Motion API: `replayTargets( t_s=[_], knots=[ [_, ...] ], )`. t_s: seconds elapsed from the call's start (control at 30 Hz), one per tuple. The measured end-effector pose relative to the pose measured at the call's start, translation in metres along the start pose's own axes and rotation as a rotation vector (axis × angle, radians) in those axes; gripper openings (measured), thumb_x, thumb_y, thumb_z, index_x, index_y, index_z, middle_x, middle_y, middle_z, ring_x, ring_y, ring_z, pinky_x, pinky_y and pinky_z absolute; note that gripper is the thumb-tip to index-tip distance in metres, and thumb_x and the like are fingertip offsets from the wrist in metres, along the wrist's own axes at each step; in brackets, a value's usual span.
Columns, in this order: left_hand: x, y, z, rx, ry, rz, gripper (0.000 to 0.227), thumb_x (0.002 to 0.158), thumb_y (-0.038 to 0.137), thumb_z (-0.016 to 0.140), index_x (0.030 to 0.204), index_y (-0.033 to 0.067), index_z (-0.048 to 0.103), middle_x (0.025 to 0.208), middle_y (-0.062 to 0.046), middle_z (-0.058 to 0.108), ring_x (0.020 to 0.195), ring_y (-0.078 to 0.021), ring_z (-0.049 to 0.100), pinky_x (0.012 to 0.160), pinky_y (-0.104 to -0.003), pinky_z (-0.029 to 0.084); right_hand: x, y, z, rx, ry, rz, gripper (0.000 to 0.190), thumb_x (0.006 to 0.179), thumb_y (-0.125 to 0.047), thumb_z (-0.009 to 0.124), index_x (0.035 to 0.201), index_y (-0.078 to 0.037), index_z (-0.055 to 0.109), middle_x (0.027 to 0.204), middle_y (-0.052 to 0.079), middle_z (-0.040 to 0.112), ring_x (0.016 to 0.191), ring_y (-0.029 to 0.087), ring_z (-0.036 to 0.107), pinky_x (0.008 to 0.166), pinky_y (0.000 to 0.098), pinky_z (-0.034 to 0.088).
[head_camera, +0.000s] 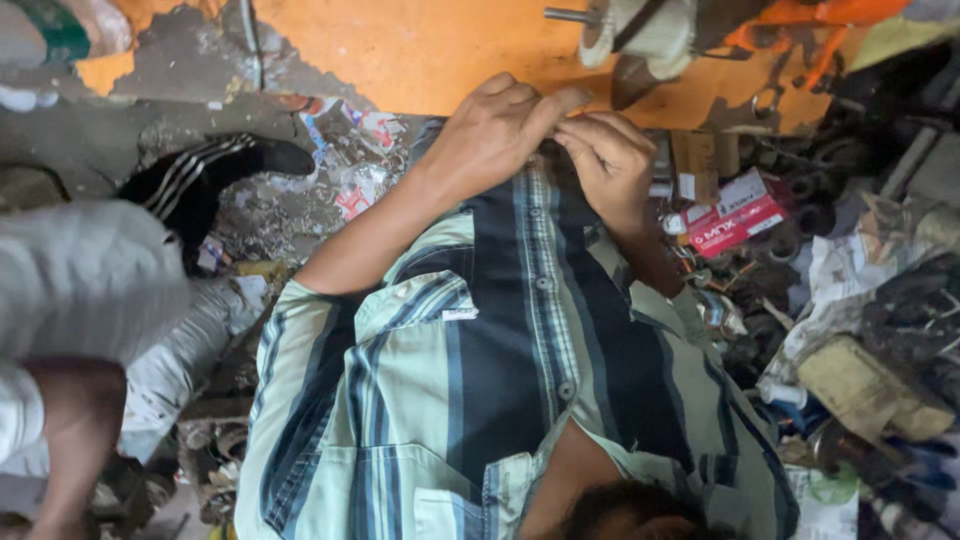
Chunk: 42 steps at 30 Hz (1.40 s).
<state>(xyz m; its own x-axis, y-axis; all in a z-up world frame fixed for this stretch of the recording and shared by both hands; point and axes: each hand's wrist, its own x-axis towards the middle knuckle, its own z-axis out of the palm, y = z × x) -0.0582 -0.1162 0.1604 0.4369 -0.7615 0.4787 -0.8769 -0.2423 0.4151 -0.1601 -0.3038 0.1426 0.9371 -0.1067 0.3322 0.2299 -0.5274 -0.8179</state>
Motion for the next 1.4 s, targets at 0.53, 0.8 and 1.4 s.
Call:
replayTargets(
  t_s=[0.53,0.8,1.4],
  knots=[
    [0.028,-0.001,-0.002,-0.204,-0.167,-0.031,0.078,0.092,0.016,0.080,0.156,0.0012,0.038,0.089,-0.009,0.069,0.083,-0.0292,0.066,0.083,-0.038,0.051,-0.012,0.018,0.010,0.190,0.183,0.126,0.008,0.098,0.002,0.073,0.105,0.002,0.068,0.100,0.011,0.072,0.089,0.019,0.069,0.079,0.0307,0.054],
    [0.040,-0.012,-0.005,-0.400,-0.129,-0.282,0.030,0.091,0.016,0.083,0.118,0.0051,0.073,0.092,-0.011,0.075,0.085,-0.0272,0.072,0.076,-0.038,0.056,-0.022,0.058,0.024,0.771,0.330,0.355,0.007,0.110,-0.006,0.064,0.113,0.000,0.061,0.098,0.006,0.069,0.078,0.008,0.061,0.068,0.0223,0.050],
    [0.113,-0.040,-0.007,-0.283,0.070,-0.146,0.010,0.095,0.009,0.078,0.103,0.0030,0.076,0.098,-0.012,0.075,0.094,-0.0305,0.071,0.085,-0.039,0.056,0.068,0.009,-0.030,-0.357,0.461,-0.123,0.026,0.102,0.001,0.073,0.128,0.000,0.070,0.102,0.018,0.074,0.087,0.035,0.074,0.077,0.0396,0.059]
  ],
)
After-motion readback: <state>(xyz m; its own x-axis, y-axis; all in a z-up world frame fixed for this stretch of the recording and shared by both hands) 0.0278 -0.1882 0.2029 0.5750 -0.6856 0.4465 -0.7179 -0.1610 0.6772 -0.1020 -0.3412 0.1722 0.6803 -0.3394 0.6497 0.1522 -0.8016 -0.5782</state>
